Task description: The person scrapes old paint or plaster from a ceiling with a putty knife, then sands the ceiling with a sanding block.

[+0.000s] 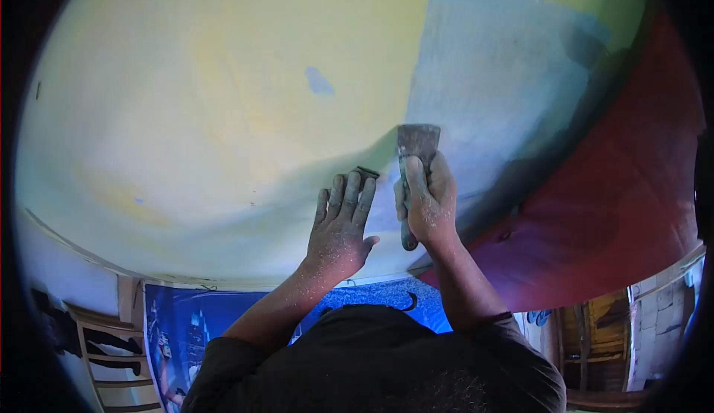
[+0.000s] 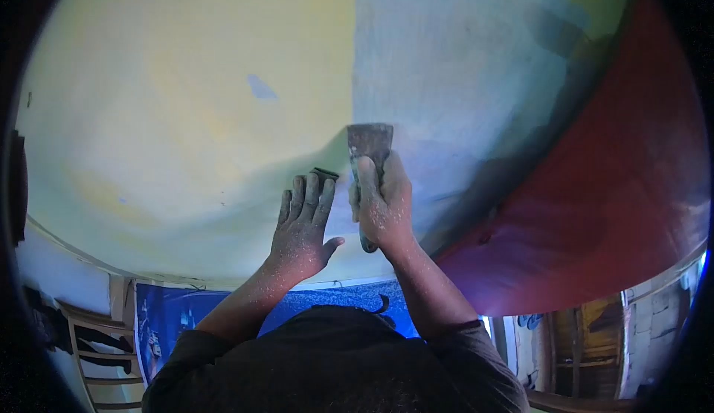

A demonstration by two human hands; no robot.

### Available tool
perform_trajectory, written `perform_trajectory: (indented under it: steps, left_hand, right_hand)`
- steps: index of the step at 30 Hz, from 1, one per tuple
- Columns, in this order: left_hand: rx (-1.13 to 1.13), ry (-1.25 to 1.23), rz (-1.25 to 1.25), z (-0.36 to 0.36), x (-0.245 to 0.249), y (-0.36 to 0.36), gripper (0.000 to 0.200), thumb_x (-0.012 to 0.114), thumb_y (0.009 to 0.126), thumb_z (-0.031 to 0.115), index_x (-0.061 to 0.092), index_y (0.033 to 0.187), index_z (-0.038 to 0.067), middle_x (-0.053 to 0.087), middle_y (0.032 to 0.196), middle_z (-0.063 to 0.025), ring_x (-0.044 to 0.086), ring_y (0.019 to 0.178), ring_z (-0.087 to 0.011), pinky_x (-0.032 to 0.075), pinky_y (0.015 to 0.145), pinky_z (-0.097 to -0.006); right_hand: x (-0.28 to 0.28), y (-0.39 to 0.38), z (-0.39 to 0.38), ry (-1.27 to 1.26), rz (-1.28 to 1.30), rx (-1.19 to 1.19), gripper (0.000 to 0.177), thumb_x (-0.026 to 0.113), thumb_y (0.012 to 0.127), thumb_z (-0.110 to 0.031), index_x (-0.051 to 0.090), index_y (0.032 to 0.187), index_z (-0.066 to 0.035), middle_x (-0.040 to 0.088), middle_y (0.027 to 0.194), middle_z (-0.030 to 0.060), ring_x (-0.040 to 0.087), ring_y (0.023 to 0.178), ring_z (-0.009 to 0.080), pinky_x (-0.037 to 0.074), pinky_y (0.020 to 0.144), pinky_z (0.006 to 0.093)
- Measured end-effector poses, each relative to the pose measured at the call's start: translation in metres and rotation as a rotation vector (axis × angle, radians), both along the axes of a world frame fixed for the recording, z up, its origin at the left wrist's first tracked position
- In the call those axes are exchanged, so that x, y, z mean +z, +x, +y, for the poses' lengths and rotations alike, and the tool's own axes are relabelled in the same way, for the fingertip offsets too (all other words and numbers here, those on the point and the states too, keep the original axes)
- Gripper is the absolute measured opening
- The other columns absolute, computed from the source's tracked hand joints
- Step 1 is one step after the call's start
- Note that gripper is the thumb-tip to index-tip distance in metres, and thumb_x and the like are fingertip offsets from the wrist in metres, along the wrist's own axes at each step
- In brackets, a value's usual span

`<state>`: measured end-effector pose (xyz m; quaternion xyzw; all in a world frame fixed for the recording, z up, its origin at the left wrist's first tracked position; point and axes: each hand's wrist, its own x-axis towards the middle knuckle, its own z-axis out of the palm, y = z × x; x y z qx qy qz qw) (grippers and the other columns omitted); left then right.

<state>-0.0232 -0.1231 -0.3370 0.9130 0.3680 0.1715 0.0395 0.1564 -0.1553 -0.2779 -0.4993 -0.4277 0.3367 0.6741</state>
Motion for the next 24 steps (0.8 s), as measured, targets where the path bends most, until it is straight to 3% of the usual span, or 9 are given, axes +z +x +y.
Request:
perform_trajectory:
  steps: [7,12,17,21,24]
  left_hand:
    - [0.041,0.074,-0.02,0.004,-0.018,0.005,0.116,0.089,0.086,0.037,0.021,0.174,0.005,0.014,0.179,-0.0313,0.012,0.165,-0.0555,0.013,0.133,-0.0655]
    - [0.127,0.285,-0.039,0.021,-0.061,0.013,0.1,0.076,0.096,0.051,0.031,0.171,0.004,0.022,0.177,-0.0321,0.014,0.165,-0.0547,0.01,0.128,-0.0742]
    - [0.096,0.527,-0.169,0.035,-0.082,0.019,0.091,0.077,0.098,0.047,0.038,0.167,0.002,0.027,0.174,-0.0327,0.018,0.162,-0.0584,0.015,0.125,-0.0733]
    - [0.082,0.596,-0.273,0.036,-0.082,0.025,0.086,0.078,0.098,0.042,0.041,0.163,-0.002,0.03,0.171,-0.0361,0.02,0.157,-0.0632,0.021,0.122,-0.0726]
    - [0.082,0.649,-0.268,0.036,-0.07,0.028,0.082,0.074,0.101,0.041,0.043,0.161,-0.005,0.031,0.169,-0.0388,0.023,0.155,-0.0631,0.023,0.122,-0.0708]
  right_hand:
    - [-0.037,0.002,-0.005,-0.025,0.047,0.033,0.024,0.056,0.116,-0.027,0.052,0.108,-0.005,0.059,0.071,0.0027,0.053,0.054,0.0084,0.043,0.048,0.0288]
    - [-0.025,0.015,0.005,0.011,-0.05,-0.011,0.029,0.057,0.116,-0.028,0.051,0.103,-0.004,0.061,0.073,0.0035,0.055,0.059,0.0091,0.045,0.054,0.0303]
    - [-0.057,0.028,-0.004,-0.023,-0.115,0.009,0.029,0.057,0.116,-0.03,0.054,0.108,-0.002,0.061,0.073,0.003,0.055,0.062,0.0089,0.047,0.056,0.0313]
    - [-0.088,0.036,-0.028,-0.166,-0.005,0.055,0.028,0.057,0.116,-0.03,0.055,0.111,-0.002,0.062,0.072,0.0034,0.059,0.058,0.0092,0.046,0.052,0.0289]
    - [-0.098,0.037,-0.041,-0.135,0.055,0.067,0.024,0.056,0.117,-0.029,0.053,0.114,-0.005,0.061,0.074,0.0039,0.056,0.055,0.0094,0.045,0.049,0.0271]
